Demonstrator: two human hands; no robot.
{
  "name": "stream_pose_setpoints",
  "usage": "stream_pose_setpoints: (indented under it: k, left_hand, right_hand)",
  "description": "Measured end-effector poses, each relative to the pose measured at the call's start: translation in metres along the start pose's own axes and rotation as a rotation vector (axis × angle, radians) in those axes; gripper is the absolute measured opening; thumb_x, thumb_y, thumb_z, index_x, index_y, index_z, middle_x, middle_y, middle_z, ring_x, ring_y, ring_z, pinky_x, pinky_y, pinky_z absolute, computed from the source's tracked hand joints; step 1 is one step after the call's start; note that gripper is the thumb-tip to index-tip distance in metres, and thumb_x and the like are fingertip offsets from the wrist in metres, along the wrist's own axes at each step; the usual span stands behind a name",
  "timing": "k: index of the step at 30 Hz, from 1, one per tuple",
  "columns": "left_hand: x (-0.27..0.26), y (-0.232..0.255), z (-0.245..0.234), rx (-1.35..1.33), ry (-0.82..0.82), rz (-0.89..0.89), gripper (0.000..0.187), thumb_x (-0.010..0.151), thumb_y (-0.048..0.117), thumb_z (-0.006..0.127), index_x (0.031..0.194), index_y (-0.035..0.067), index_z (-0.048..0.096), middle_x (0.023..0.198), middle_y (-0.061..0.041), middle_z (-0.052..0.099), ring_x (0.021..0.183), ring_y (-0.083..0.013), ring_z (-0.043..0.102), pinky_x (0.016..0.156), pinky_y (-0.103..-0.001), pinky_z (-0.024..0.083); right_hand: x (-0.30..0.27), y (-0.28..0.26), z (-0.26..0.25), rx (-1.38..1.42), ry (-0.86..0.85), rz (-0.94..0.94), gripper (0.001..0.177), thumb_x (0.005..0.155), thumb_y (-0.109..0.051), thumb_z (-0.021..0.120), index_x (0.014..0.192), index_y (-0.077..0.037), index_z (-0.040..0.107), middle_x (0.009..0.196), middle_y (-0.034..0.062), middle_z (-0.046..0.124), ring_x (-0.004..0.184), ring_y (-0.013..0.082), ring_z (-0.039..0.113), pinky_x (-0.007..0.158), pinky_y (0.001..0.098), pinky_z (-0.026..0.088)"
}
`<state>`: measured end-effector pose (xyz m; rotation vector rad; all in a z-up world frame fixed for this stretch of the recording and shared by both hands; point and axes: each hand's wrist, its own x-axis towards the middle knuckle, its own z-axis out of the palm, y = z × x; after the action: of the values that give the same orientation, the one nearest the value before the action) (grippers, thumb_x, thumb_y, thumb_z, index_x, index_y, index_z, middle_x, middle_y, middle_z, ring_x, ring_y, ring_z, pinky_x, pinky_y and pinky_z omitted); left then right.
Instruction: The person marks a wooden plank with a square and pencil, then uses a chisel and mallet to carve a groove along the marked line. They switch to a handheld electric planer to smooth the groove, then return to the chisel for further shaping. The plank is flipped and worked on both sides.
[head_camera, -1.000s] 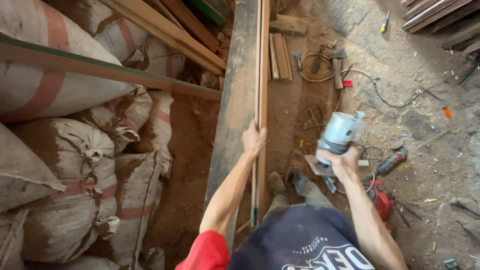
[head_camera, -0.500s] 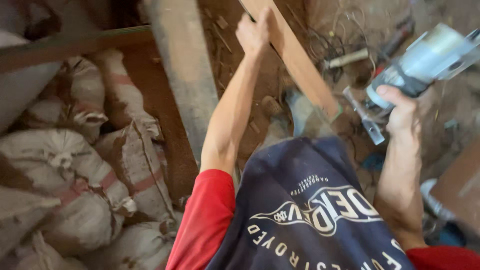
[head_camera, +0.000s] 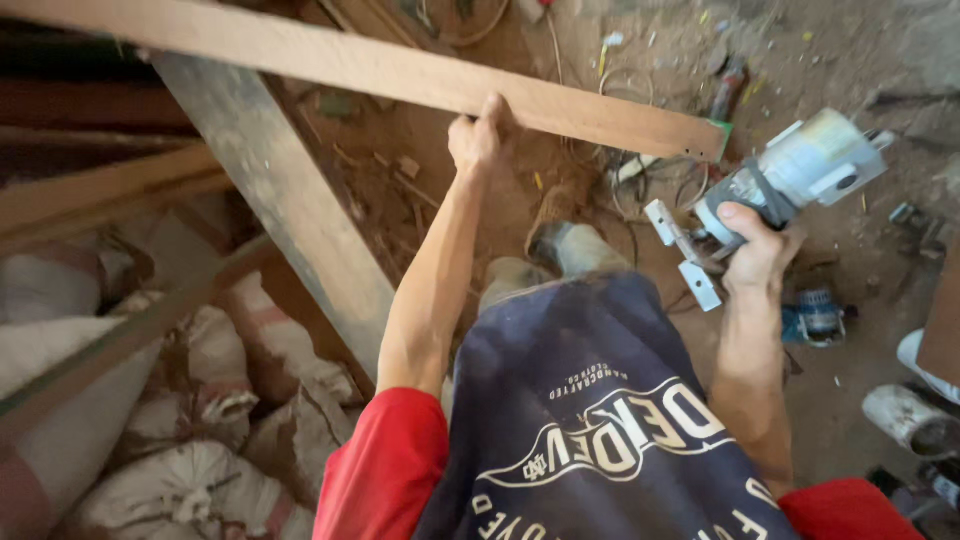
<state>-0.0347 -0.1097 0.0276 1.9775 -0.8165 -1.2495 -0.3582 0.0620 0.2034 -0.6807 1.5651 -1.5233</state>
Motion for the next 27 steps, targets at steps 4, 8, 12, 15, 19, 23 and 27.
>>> stream_pose_setpoints:
  k: [4,8,12,15,19,23,27]
  left_hand:
    - [0.001,0.017,-0.026,0.281,-0.19,0.348,0.058,0.084,0.051,0.079,0.112,0.001,0.075,0.104,-0.018,0.077,0.101,-0.0297,0.075,0.09,-0.037,0.056]
    - [0.003,0.035,-0.087,0.669,-0.018,0.47,0.057,0.087,0.038,0.075,0.14,0.019,0.063,0.126,-0.011,0.071,0.117,-0.0323,0.067,0.1,-0.041,0.056]
    - [0.042,0.063,-0.173,1.099,0.173,0.747,0.087,0.08,0.028,0.079,0.158,0.025,0.041,0.159,-0.016,0.041,0.144,-0.0388,0.04,0.116,-0.058,0.04]
    - [0.09,0.08,-0.23,1.263,0.104,0.854,0.091,0.075,0.038,0.083,0.156,0.033,0.039,0.156,-0.024,0.037,0.14,-0.0458,0.031,0.109,-0.072,0.025]
    - [0.152,0.116,-0.264,1.421,0.063,1.127,0.096,0.077,0.041,0.081,0.159,0.039,0.031,0.156,-0.02,0.042,0.142,-0.0453,0.036,0.111,-0.067,0.028]
    - [0.183,0.127,-0.27,1.381,-0.312,0.938,0.091,0.086,0.045,0.076,0.162,0.046,0.026,0.14,-0.021,0.051,0.127,-0.0447,0.049,0.107,-0.062,0.04]
    - [0.194,0.143,-0.246,1.434,-0.422,0.692,0.094,0.086,0.043,0.074,0.16,0.05,0.018,0.127,-0.019,0.056,0.111,-0.0432,0.057,0.094,-0.058,0.047]
  right_hand:
    - [0.031,0.033,0.008,0.04,0.091,0.007,0.051,0.08,-0.01,0.077,0.127,0.002,0.065,0.114,0.0072,0.07,0.101,0.0208,0.069,0.094,0.0338,0.059]
    - [0.06,0.058,0.024,0.245,0.099,0.166,0.038,0.086,-0.012,0.074,0.119,0.006,0.068,0.106,0.0093,0.07,0.094,0.0227,0.069,0.09,0.0339,0.058]
    - [0.082,0.074,0.047,0.285,0.133,0.331,0.03,0.085,-0.016,0.072,0.109,0.001,0.069,0.097,0.008,0.071,0.087,0.0241,0.07,0.084,0.0353,0.058]
    - [0.099,0.087,0.072,0.381,0.086,0.357,0.026,0.085,-0.016,0.069,0.107,-0.003,0.068,0.097,0.007,0.071,0.09,0.0239,0.071,0.088,0.0349,0.06]
    - [0.114,0.091,0.121,0.41,0.109,0.381,0.021,0.089,-0.019,0.068,0.103,-0.004,0.066,0.094,0.0076,0.068,0.085,0.0243,0.068,0.084,0.0361,0.059]
    - [0.133,0.101,0.187,0.588,-0.085,0.233,0.016,0.095,-0.014,0.069,0.105,-0.005,0.06,0.096,0.0067,0.062,0.089,0.0231,0.064,0.087,0.0368,0.056]
    - [0.137,0.1,0.24,0.467,0.134,0.375,0.019,0.088,-0.017,0.071,0.102,-0.006,0.065,0.09,0.0059,0.066,0.081,0.0233,0.068,0.08,0.0368,0.059]
